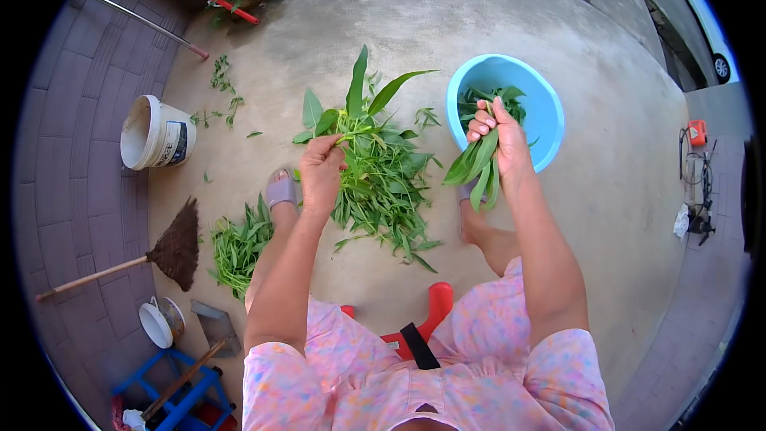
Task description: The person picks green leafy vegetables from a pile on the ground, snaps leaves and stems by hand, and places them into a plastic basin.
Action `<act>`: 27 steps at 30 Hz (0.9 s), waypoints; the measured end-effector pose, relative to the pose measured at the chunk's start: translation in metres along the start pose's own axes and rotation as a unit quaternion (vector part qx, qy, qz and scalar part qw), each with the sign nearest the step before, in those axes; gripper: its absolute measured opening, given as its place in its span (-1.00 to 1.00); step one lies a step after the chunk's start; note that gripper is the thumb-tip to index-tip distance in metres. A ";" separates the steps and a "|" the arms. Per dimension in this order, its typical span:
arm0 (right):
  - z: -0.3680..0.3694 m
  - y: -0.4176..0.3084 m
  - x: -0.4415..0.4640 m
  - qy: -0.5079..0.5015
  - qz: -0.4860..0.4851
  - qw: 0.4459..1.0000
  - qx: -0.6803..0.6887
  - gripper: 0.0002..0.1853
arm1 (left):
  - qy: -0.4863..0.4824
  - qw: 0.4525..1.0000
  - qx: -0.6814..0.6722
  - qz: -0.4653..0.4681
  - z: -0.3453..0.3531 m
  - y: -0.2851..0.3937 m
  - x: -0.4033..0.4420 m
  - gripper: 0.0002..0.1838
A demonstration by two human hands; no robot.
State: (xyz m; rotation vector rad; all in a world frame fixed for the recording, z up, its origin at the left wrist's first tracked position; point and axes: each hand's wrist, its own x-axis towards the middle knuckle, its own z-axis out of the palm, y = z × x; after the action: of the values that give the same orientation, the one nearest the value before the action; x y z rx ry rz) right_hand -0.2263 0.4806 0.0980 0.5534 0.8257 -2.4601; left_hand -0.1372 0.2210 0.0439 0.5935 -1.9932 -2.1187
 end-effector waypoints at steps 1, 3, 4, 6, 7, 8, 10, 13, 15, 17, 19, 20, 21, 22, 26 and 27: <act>-0.005 -0.005 0.000 -0.018 0.004 1.000 0.005 -0.75 | 0.001 1.000 0.013 0.007 0.000 0.000 0.000 -0.85; -0.011 -0.012 0.001 -0.028 0.018 0.999 0.016 -0.81 | -0.002 1.000 0.010 0.011 0.001 -0.001 -0.001 -0.85; -0.011 -0.014 0.001 -0.009 -0.001 1.000 -0.009 -0.83 | -0.003 1.000 0.003 -0.003 0.002 0.002 -0.001 -0.85; -0.015 -0.018 0.002 0.002 -0.035 0.999 -0.025 -0.89 | -0.005 1.000 -0.004 -0.018 0.002 0.003 -0.003 -0.84; -0.015 -0.022 0.002 0.003 -0.037 0.999 -0.024 -0.89 | -0.013 1.000 0.000 -0.016 0.002 0.001 -0.003 -0.83; -0.016 -0.026 0.002 0.040 -0.090 0.995 -0.023 -0.89 | -0.021 1.000 0.004 -0.013 0.003 0.000 -0.003 -0.83; -0.034 -0.038 0.007 0.047 -0.203 0.978 -0.021 -0.79 | -0.024 1.000 -0.002 -0.008 0.003 -0.001 -0.004 -0.83; -0.042 -0.056 0.008 0.209 -0.363 0.900 -0.118 -0.56 | -0.020 1.000 -0.016 -0.006 0.004 0.002 -0.005 -0.84; -0.047 -0.064 0.004 0.276 -0.328 0.874 -0.229 -0.30 | -0.016 1.000 -0.024 -0.008 0.005 0.005 -0.006 -0.84; -0.044 -0.061 0.000 0.403 -0.266 0.835 -0.262 -0.18 | -0.012 1.000 -0.011 0.006 0.003 0.007 -0.006 -0.85; -0.035 -0.052 -0.002 0.367 -0.257 0.852 -0.271 -0.17 | -0.009 1.000 -0.020 -0.004 0.000 0.010 -0.004 -0.85; -0.029 -0.044 -0.001 0.332 -0.247 0.867 -0.276 -0.16 | -0.009 0.999 -0.027 -0.014 -0.002 0.014 -0.002 -0.84; -0.026 -0.036 0.002 0.325 -0.240 0.872 -0.277 -0.16 | 0.001 1.000 -0.023 -0.012 -0.006 0.017 -0.001 -0.84; -0.022 -0.026 0.007 0.262 -0.178 0.919 -0.233 -0.17 | -0.009 0.998 -0.053 -0.017 -0.008 0.022 0.000 -0.82; 0.017 0.015 0.002 0.140 -0.035 0.967 -0.211 -0.48 | 0.015 0.993 -0.114 -0.032 -0.023 0.052 0.006 -0.81; 0.017 0.021 0.003 0.118 -0.019 0.966 -0.227 -0.47 | 0.036 0.987 -0.152 -0.030 -0.026 0.054 0.009 -0.83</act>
State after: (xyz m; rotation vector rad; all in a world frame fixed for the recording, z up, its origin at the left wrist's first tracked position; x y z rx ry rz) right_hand -0.2211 0.4540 0.0994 0.6634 1.4575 -2.1540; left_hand -0.1423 0.1888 0.0946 0.6718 -1.5893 -2.3368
